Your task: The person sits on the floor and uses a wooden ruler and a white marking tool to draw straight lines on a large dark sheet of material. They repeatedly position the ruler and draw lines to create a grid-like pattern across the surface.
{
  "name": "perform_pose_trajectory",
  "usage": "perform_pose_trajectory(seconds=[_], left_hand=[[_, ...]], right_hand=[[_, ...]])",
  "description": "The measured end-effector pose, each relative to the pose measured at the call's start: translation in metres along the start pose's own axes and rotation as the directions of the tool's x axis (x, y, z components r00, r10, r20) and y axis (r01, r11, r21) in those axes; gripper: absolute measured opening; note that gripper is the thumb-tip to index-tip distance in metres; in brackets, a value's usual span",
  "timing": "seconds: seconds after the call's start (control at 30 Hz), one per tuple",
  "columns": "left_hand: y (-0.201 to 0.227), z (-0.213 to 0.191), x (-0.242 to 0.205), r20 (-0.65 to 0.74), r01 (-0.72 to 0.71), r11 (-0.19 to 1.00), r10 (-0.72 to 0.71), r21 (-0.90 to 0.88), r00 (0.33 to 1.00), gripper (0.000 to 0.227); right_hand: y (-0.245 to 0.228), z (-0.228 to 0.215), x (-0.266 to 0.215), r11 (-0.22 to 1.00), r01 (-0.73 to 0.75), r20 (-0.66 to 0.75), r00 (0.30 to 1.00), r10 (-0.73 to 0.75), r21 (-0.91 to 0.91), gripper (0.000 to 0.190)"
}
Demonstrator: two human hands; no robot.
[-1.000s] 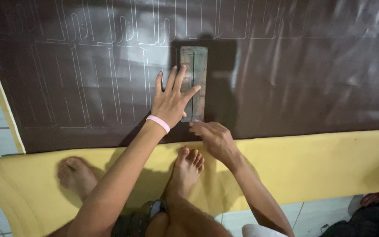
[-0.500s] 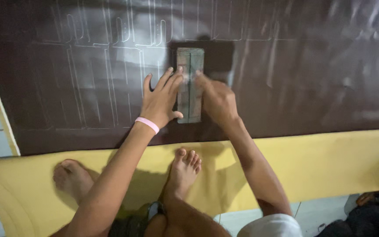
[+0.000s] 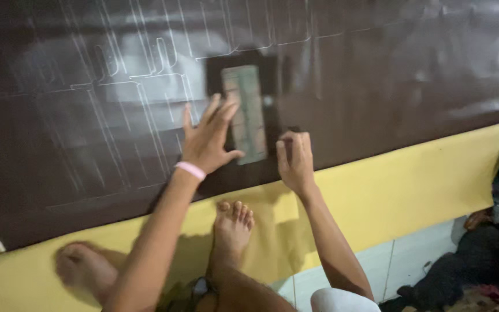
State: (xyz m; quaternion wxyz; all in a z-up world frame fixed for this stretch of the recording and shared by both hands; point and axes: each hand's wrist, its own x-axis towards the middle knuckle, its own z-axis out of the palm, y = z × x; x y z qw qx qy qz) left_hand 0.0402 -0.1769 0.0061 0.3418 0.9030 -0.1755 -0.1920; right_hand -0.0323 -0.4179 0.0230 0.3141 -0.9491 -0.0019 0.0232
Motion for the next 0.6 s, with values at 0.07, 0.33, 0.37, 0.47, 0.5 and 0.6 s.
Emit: perform_pose_trajectory(seconds=[0.07,0.33,0.37,0.47,0.5,0.6], left_hand=[[0.004,0.01,0.006,-0.012,-0.012,0.998,0.013,0.055,1.0,0.125],[-0.017,0.007,-0.011,-0.2,0.016,1.0,-0.013,0.015,0.98,0.117],[-0.017,0.006,-0.013,-0.186,0.027,1.0,-0.024,0.012,0.982,0.116],[-0.015,0.006,-0.013,-0.174,0.051,0.999,-0.049,0.009,0.984,0.112],[-0.014,0.006,-0.012,-0.174,0.056,0.998,-0.054,0.009,0.983,0.111],[-0.012,0.006,-0.011,-0.178,0.063,0.998,-0.057,0.024,0.982,0.106]], right_hand=[[0.003,-0.002,-0.004,0.998,0.014,0.076,0.997,-0.008,-0.069,0.06],[0.002,-0.002,0.002,0.977,-0.046,0.228,0.969,0.095,-0.209,0.09],[0.001,-0.001,0.003,0.977,-0.045,0.23,0.969,0.094,-0.21,0.089],[0.001,0.0,0.002,0.976,-0.049,0.234,0.967,0.1,-0.213,0.089],[0.002,0.0,0.002,0.976,-0.058,0.231,0.967,0.107,-0.211,0.088],[0.002,0.001,0.002,0.973,-0.066,0.234,0.965,0.119,-0.223,0.089]])
